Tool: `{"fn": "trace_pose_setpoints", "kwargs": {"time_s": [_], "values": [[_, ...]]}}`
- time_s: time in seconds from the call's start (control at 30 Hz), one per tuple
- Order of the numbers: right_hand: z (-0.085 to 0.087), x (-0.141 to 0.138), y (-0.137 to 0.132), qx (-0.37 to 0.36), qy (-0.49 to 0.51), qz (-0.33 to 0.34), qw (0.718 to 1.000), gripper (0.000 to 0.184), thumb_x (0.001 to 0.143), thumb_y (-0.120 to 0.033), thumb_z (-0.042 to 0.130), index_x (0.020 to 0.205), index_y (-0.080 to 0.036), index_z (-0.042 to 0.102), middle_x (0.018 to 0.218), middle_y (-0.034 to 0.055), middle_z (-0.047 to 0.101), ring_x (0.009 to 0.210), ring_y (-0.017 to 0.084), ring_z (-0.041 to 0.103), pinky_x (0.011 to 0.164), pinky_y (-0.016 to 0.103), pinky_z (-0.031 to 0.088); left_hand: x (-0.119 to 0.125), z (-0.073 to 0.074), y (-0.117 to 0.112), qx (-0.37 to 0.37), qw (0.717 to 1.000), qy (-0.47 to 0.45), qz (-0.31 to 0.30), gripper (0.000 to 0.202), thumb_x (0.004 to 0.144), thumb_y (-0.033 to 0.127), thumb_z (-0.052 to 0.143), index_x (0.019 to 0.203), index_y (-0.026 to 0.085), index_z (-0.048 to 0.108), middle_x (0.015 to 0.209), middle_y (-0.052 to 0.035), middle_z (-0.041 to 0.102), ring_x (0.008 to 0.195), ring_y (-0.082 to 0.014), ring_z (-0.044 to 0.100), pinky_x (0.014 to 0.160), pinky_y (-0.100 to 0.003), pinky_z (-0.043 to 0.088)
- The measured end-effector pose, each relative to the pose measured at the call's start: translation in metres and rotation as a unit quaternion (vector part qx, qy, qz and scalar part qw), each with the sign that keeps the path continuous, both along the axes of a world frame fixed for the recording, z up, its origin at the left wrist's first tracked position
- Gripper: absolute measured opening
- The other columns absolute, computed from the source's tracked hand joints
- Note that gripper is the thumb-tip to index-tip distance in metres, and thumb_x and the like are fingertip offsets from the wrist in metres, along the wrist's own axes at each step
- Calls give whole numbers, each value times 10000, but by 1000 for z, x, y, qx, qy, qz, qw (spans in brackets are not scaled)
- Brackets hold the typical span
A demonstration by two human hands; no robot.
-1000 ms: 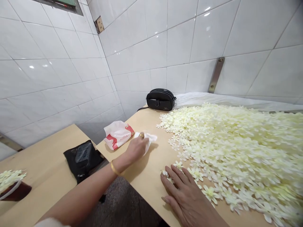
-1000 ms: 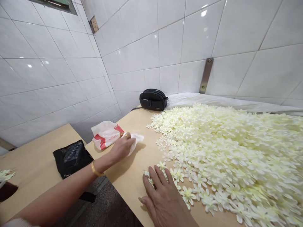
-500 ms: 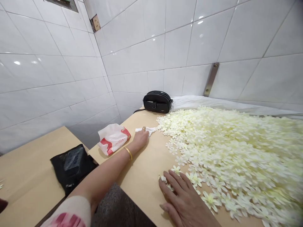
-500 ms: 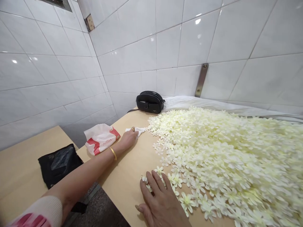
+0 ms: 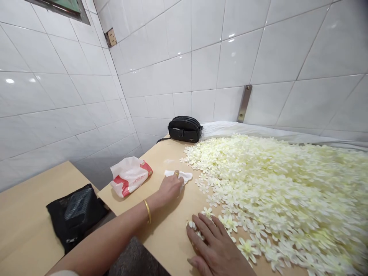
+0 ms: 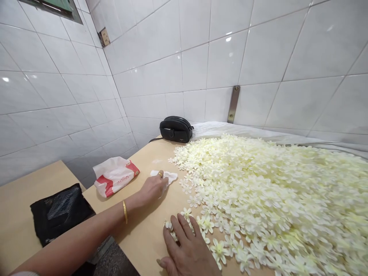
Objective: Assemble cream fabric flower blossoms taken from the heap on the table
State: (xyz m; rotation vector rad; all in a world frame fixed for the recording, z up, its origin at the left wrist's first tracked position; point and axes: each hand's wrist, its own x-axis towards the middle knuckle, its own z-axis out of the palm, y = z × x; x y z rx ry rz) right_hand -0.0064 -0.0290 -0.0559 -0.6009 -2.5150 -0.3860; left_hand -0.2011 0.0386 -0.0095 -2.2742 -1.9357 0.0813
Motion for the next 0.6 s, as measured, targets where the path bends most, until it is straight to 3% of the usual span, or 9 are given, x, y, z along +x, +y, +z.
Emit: {"fn": "trace_pose_setpoints", "kwargs": {"time_s": [0.2, 0.3, 0.4, 0.5, 0.6], "values": [[4, -2, -2, -37, -18, -10, 999, 380, 801, -441, 369, 1078, -235, 527, 1114, 65, 562, 1036, 230, 460, 875, 365, 283, -3, 6, 53, 10, 1000, -14, 13, 225, 781, 188, 365, 891, 156, 559, 941, -107, 487, 684, -165, 551, 632, -299, 415], [6, -3, -3, -45, -20, -10, 999, 378, 805, -440, 364, 1076, -234, 528, 1119, 66, 560, 1036, 230, 461, 862, 364, 293, -7, 13, 56, 18, 999, -18, 24, 234, 791, 181, 344, 843, 144, 569, 932, -115, 477, 696, -173, 547, 645, -309, 413], [5, -2, -2, -31, -6, -5, 999, 374, 804, -431, 374, 1077, -230, 531, 1106, 65, 567, 1033, 225, 460, 868, 360, 283, -10, 16, 25, 23, 999, -14, 21, 248, 800, 165, 316, 839, 162, 560, 952, -106, 468, 690, -165, 541, 628, -300, 413], [4, 0, -1, -4, 17, 1, 1000, 371, 795, -431, 393, 1068, -228, 541, 1093, 61, 572, 1025, 218, 462, 878, 350, 271, -20, 11, -27, 0, 1000, 4, 10, 226, 793, 157, 323, 808, 162, 548, 918, -102, 489, 640, -159, 536, 569, -284, 412], [5, 1, 2, 19, 16, 19, 1000, 368, 791, -423, 408, 1078, -232, 537, 1073, 55, 582, 1010, 211, 471, 864, 334, 278, -36, 0, -73, -22, 995, 37, 94, 244, 756, 80, 322, 855, 145, 535, 946, -132, 501, 645, -164, 548, 549, -280, 415]]}}
